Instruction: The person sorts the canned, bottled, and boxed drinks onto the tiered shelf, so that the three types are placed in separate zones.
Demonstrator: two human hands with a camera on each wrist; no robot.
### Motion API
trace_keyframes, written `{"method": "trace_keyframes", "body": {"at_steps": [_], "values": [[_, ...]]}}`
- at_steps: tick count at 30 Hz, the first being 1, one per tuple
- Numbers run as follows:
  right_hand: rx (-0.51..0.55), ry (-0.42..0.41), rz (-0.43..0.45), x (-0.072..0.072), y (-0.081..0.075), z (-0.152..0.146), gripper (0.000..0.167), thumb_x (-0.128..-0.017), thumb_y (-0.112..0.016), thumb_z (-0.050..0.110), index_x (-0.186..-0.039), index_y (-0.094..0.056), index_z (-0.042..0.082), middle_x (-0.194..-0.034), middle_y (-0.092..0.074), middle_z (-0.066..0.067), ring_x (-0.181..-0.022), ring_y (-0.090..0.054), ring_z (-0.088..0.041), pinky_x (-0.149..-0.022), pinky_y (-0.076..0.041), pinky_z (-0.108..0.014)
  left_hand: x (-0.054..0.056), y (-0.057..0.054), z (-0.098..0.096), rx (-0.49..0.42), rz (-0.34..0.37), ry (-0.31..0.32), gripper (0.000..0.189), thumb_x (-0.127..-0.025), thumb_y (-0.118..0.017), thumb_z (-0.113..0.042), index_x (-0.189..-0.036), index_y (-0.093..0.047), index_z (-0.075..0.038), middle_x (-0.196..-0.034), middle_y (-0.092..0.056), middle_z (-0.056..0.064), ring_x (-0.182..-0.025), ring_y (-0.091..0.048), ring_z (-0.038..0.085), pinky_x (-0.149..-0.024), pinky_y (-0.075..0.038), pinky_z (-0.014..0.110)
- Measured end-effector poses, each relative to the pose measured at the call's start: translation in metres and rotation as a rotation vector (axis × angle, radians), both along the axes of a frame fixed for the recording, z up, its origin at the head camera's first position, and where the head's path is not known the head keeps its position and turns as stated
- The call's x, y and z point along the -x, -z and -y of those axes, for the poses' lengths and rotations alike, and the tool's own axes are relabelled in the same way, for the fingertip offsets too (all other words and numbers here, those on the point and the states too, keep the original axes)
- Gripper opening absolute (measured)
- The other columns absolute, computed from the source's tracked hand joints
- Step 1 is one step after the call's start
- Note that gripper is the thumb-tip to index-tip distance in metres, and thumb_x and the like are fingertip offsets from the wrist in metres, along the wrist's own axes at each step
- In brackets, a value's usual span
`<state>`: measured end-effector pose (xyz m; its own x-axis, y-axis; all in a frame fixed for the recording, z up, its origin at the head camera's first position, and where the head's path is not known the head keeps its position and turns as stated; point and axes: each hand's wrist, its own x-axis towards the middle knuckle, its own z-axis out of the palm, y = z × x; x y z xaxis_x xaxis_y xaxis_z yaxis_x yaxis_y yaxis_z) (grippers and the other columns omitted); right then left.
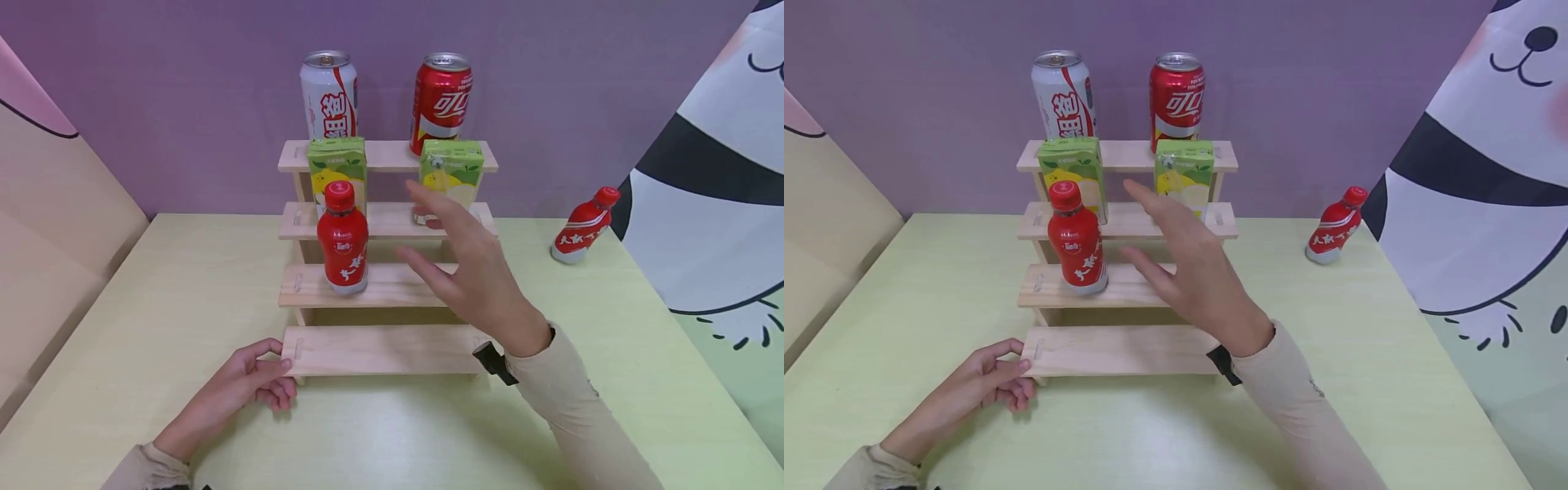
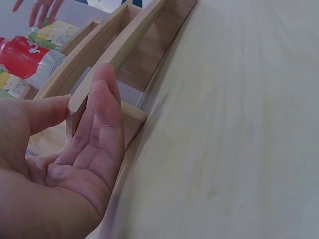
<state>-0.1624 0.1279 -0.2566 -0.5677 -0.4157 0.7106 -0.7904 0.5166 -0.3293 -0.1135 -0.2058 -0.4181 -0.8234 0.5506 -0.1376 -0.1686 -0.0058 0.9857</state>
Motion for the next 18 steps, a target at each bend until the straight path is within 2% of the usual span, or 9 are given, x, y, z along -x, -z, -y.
{"method": "trace_keyframes", "body": {"at_steps": [3,9,18], "values": [[0.012,0.012,-0.032,-0.001,-0.004,-0.009,0.075,-0.082,-0.081,0.003,-0.147,-0.042,0.004,-0.146,-0.051,-0.009,-0.122,-0.057,-0.023,-0.096,-0.052,-0.04,0.001,0.0,0.0,-0.01,-0.008,0.01,0.018,-0.104,-0.052,-0.015,-0.113,-0.048,0.0,-0.085,-0.071,0.016,-0.07,-0.069,0.02,-0.065,-0.058,0.031],[0.037,0.061,-0.072,0.0,-0.012,-0.029,0.071,-0.084,-0.079,0.003,-0.146,-0.044,0.003,-0.133,-0.06,-0.015,-0.117,-0.061,-0.024,-0.097,-0.051,-0.04,0.0,0.003,0.001,-0.006,-0.002,0.009,0.019,-0.104,-0.053,-0.016,-0.113,-0.048,0.0,-0.085,-0.071,0.017,-0.07,-0.068,0.02,-0.065,-0.058,0.031],[0.087,0.171,-0.086,0.005,-0.012,-0.056,0.071,-0.084,-0.077,0.002,-0.147,-0.044,0.01,-0.129,-0.064,-0.01,-0.112,-0.064,-0.022,-0.095,-0.05,-0.024,0.001,0.002,0.0,-0.003,-0.003,0.006,0.02,-0.104,-0.053,-0.016,-0.114,-0.048,0.001,-0.085,-0.071,0.017,-0.07,-0.068,0.02,-0.064,-0.058,0.032]]}}
